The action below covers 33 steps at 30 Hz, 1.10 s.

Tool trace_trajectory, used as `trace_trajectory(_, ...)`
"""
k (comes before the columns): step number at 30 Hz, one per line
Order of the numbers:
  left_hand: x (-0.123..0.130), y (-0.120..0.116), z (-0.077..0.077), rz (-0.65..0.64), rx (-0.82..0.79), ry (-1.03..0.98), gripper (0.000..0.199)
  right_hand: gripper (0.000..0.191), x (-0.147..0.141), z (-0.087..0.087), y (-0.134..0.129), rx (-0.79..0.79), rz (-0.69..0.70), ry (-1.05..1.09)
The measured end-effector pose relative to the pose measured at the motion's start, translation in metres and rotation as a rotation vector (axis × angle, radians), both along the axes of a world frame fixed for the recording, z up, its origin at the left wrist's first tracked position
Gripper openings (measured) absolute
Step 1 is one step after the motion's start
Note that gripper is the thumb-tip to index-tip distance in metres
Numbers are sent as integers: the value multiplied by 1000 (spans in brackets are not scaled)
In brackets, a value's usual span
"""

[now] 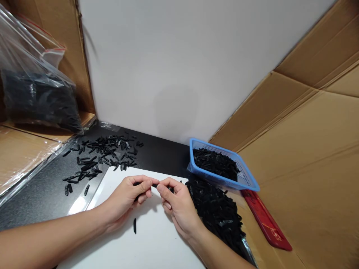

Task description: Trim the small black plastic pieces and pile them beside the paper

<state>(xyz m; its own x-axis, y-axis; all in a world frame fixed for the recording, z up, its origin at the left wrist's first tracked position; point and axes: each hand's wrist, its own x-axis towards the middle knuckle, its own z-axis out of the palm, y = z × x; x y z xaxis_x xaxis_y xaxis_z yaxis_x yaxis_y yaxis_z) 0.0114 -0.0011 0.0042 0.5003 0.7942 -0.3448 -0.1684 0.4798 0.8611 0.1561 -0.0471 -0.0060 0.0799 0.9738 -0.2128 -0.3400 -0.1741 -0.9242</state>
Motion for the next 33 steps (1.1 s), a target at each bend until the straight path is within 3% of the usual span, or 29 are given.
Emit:
trace_trajectory(5, -1, -1, 0, -51, -50, -86, 21, 20, 6, 2, 3, 56, -75, -50)
trace_trajectory(11, -1, -1, 0, -98, -51, -142, 37, 19, 9, 4, 4, 112, -93, -98)
trace_trajectory(20, 1, 0, 3, -77, -51, -115, 25, 18, 10, -1, 4, 144, -103, -242)
trace_trajectory(28, 1, 3, -2, 47, -91, -135, 14, 24, 7, 3, 2, 39, 27, 194)
trace_trajectory(33, 3, 3, -2, 150, -69, -161, 12, 29, -4, -5, 1, -75, 105, 107)
